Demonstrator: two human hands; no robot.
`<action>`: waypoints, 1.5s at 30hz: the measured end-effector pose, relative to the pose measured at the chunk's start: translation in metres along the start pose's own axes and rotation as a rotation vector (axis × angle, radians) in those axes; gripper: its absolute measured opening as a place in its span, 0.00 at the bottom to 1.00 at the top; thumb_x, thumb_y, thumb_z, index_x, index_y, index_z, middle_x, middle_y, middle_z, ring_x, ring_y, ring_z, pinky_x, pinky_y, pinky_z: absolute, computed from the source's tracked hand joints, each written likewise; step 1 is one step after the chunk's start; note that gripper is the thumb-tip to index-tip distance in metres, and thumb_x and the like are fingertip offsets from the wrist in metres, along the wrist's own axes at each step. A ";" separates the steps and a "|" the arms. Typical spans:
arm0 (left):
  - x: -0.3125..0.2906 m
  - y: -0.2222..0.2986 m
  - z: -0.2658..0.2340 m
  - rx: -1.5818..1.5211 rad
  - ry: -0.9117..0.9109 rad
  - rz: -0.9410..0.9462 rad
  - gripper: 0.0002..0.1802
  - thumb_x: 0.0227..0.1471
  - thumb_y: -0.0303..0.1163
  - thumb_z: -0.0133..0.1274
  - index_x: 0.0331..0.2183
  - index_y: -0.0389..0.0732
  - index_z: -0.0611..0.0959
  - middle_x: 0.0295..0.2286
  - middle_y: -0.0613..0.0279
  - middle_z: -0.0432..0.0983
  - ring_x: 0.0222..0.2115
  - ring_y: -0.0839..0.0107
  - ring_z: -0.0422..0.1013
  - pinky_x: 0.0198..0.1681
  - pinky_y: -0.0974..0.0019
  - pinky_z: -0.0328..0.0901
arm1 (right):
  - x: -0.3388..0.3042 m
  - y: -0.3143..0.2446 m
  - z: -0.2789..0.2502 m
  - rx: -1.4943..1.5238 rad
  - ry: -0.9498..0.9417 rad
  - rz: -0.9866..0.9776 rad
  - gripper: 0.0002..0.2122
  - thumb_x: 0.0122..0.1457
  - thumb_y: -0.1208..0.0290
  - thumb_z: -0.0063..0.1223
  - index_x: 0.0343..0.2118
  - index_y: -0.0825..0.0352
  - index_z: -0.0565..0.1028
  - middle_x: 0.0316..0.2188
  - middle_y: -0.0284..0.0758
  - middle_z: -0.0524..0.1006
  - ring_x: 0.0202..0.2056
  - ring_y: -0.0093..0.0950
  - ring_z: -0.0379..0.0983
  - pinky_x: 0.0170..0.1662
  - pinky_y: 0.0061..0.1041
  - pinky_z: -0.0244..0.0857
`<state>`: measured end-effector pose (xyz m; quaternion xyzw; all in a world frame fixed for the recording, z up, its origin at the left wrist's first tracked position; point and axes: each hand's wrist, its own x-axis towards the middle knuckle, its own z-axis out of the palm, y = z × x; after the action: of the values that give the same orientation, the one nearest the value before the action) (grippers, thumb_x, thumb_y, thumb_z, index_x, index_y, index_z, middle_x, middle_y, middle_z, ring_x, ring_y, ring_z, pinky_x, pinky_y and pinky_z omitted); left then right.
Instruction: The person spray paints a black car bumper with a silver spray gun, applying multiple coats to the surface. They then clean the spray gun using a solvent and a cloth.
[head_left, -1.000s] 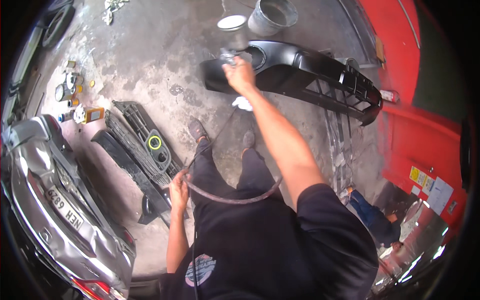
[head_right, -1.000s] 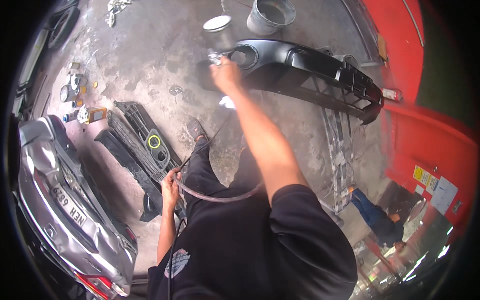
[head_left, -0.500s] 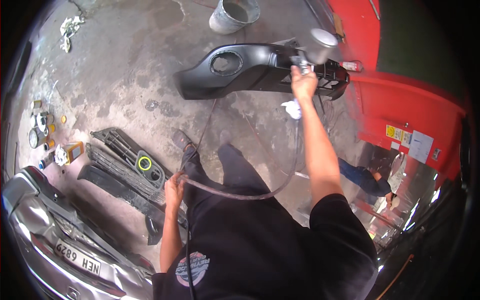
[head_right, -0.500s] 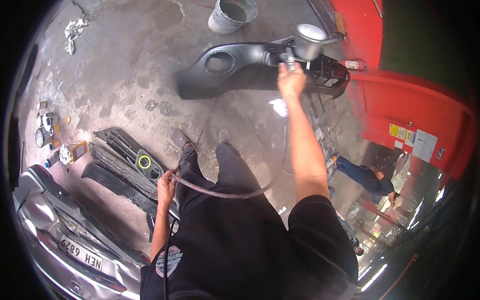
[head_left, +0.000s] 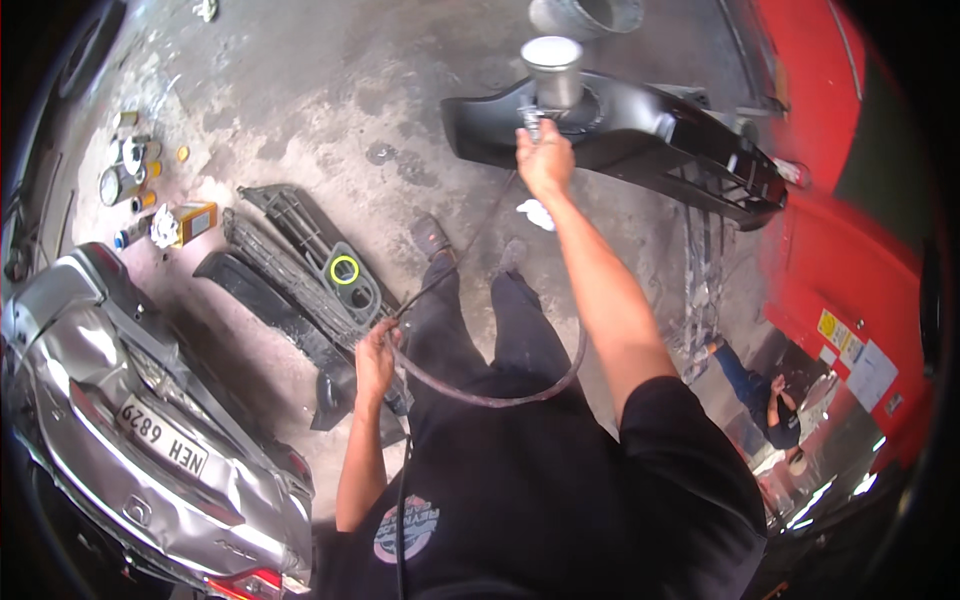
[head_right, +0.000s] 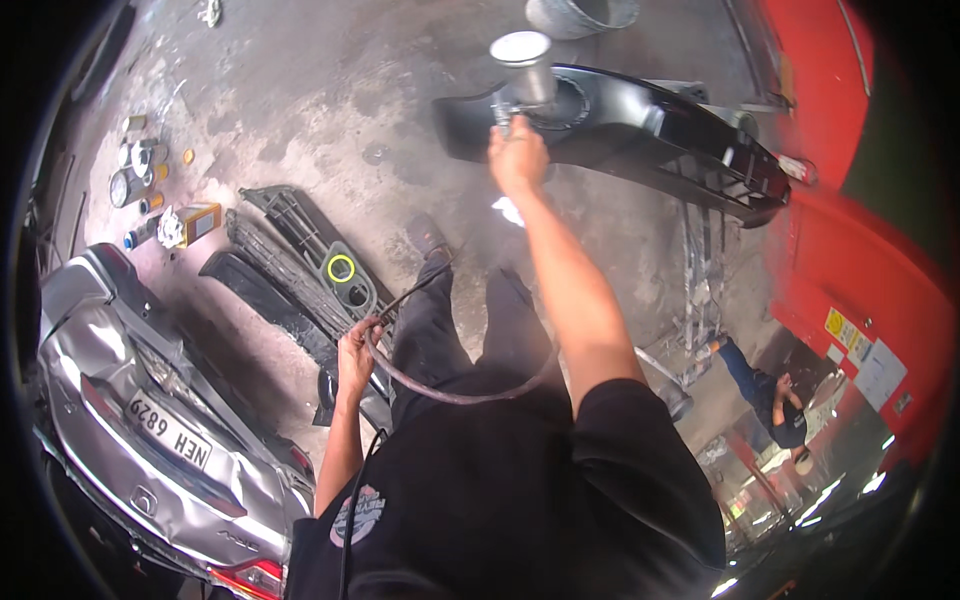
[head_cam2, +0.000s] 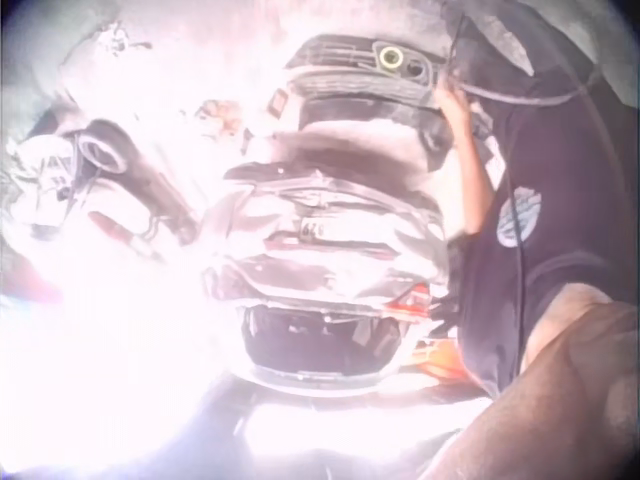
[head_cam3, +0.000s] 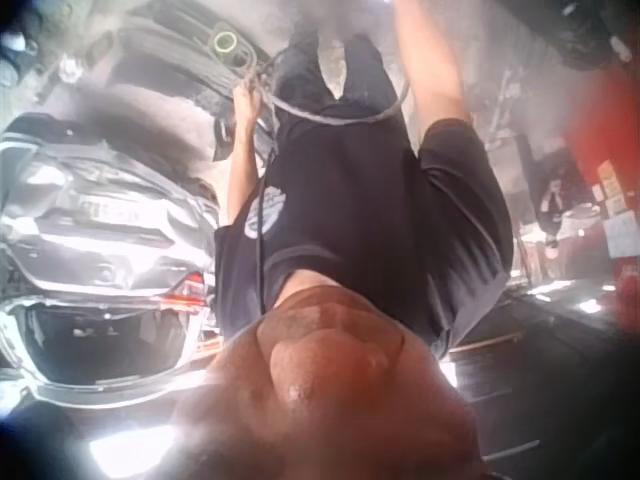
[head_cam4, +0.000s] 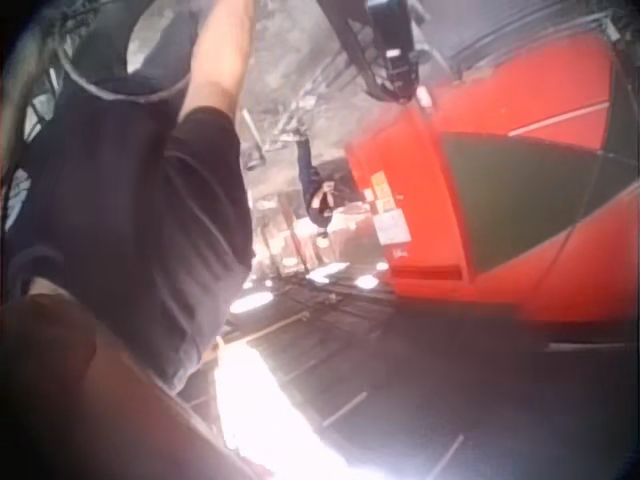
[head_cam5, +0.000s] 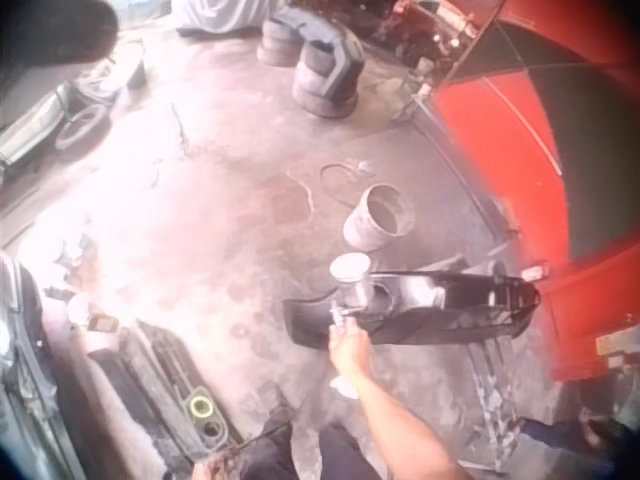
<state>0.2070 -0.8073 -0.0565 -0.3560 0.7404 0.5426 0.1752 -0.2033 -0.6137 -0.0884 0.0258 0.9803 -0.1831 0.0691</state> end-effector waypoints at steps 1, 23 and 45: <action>-0.007 -0.003 -0.002 0.003 -0.012 -0.062 0.17 0.64 0.38 0.61 0.47 0.34 0.87 0.37 0.53 0.87 0.39 0.70 0.79 0.46 0.64 0.71 | -0.002 -0.009 0.029 0.027 -0.085 -0.022 0.15 0.62 0.59 0.64 0.43 0.67 0.80 0.33 0.51 0.84 0.38 0.55 0.82 0.42 0.51 0.73; 0.026 0.044 0.050 0.131 -0.217 0.194 0.17 0.50 0.24 0.67 0.44 0.35 0.88 0.42 0.41 0.84 0.45 0.43 0.80 0.50 0.54 0.73 | -0.050 0.248 -0.176 0.204 0.402 0.088 0.13 0.65 0.64 0.64 0.44 0.70 0.80 0.22 0.49 0.80 0.24 0.43 0.77 0.33 0.42 0.68; -0.052 0.104 0.239 0.529 -0.214 0.441 0.14 0.54 0.28 0.66 0.42 0.35 0.85 0.40 0.43 0.83 0.42 0.43 0.79 0.48 0.51 0.72 | -0.013 0.529 -0.303 0.609 0.429 0.296 0.23 0.61 0.52 0.68 0.47 0.69 0.82 0.39 0.53 0.83 0.44 0.49 0.82 0.49 0.44 0.72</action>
<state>0.1372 -0.5517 -0.0358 -0.0713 0.8917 0.3913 0.2162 -0.1889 -0.0110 0.0048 0.2238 0.8591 -0.4437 -0.1223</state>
